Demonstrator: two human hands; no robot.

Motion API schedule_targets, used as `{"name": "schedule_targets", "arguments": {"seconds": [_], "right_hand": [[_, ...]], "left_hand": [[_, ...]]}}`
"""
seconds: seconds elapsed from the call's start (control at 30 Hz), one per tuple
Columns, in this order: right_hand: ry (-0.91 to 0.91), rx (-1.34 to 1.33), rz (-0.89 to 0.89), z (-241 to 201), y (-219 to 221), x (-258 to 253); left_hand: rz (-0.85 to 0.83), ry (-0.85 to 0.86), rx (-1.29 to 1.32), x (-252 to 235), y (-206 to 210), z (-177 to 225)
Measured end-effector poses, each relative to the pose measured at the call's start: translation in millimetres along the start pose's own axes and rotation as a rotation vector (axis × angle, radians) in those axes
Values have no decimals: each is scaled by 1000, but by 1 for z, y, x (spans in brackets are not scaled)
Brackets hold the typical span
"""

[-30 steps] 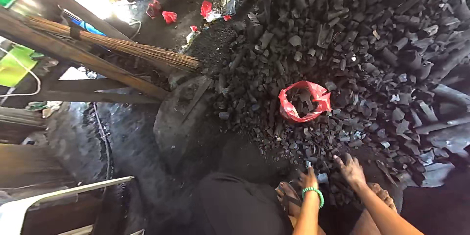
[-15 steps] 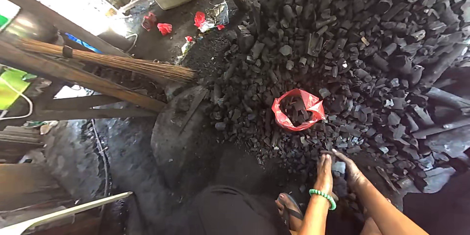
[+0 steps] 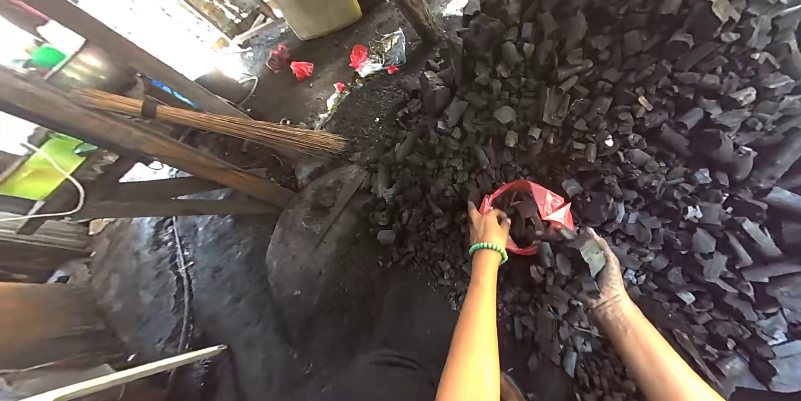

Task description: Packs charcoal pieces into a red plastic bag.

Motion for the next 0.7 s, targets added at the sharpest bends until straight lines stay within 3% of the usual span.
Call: {"name": "schedule_targets", "arguments": {"seconds": [0.1,0.23,0.37,0.5,0.57,0.7], "right_hand": [[5,31,-12,0,36,-23],[-22,319,150,3,45,-48],[-61,932,109,-2,46,-62],[-139,1774,-1,-24,56,-57],[-141,1970,-61,-37,60,-46],[-99,2430,-362,-55,76,1]], "left_hand": [[-85,2,-91,0,16,-11],[-103,60,-62,18,-1,2],[-157,114,-103,36,-17,18],[-145,65,-122,63,-42,23],[-83,90,27,67,-51,21],[-65,104,852,66,-63,20]]}}
Point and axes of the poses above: each hand's wrist, its own x-axis away from the middle knuckle, its own y-axis out of the palm, z = x × y, the point moved 8 cm from there along -x, towards the middle knuckle, and after that the axes turned 3 degrees about z, right-handed, at the moved point
